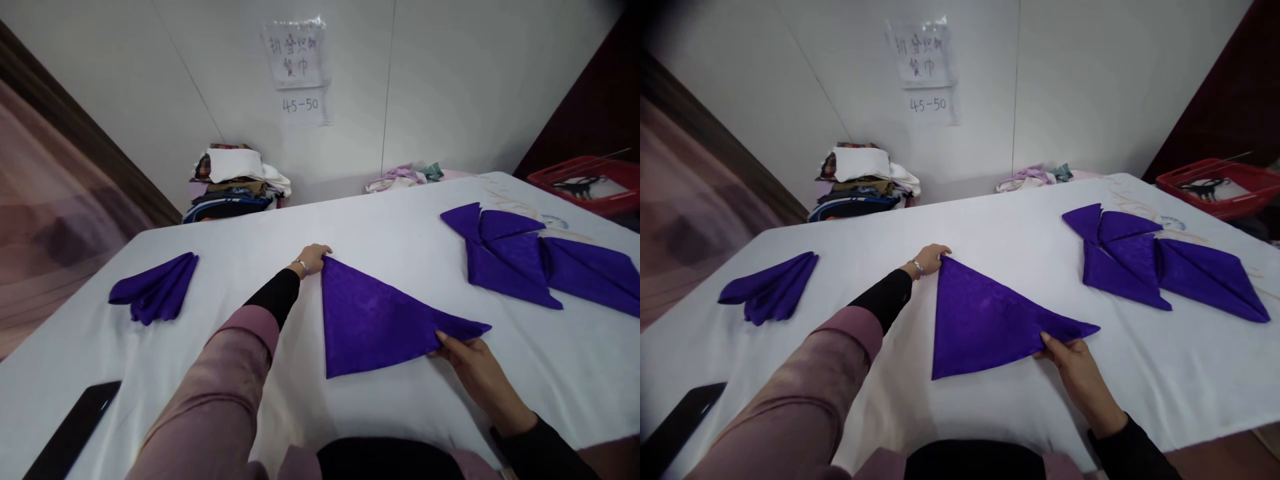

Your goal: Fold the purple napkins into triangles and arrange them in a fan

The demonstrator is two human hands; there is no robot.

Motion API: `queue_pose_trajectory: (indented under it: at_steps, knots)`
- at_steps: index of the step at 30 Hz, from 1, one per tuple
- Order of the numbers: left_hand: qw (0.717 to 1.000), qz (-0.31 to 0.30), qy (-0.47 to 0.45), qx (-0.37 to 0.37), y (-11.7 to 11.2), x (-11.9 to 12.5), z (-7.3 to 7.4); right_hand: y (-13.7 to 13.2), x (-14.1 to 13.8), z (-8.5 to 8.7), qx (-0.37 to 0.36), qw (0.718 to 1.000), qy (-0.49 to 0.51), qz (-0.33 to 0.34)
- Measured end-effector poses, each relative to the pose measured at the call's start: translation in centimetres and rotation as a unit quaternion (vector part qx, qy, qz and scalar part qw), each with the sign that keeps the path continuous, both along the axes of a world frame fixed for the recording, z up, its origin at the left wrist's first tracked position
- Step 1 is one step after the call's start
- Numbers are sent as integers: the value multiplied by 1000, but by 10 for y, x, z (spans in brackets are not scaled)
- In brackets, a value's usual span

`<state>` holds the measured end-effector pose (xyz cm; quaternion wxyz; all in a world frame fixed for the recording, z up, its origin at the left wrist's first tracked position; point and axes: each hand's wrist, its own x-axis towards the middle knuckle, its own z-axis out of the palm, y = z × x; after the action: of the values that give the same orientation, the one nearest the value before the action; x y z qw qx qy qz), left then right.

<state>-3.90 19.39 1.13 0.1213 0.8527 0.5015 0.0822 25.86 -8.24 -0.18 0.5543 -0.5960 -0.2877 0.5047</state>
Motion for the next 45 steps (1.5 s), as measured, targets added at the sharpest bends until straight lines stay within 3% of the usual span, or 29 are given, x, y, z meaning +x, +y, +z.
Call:
queue_pose_trajectory:
  at_steps: [3, 11, 18, 23, 31, 36, 39, 45]
  knots:
    - [1000, 8, 13, -5, 0, 1, 3, 1, 5, 2, -25, 998, 61, 24]
    - [1000, -17, 15, -5, -7, -19, 8, 7, 14, 5, 4, 998, 58, -5]
    - [996, -4, -76, -50, -49, -56, 5, 11, 18, 6, 15, 999, 47, 12]
    - [987, 44, -134, -72, -72, -67, 2, 22, 29, 5, 36, 999, 22, 16]
    - [974, 107, -176, -88, -82, -63, 0, 41, 53, -2, 9, 995, -94, -19]
    - [963, 126, -216, -103, -84, -62, 1, 45, 63, -7, -6, 976, -216, -10]
    - [957, 133, -242, -96, -85, -63, -3, 47, 69, -8, -8, 967, -253, -11]
    - [931, 209, -292, -60, -89, -58, -15, 51, 72, -10, -14, 941, -337, -22]
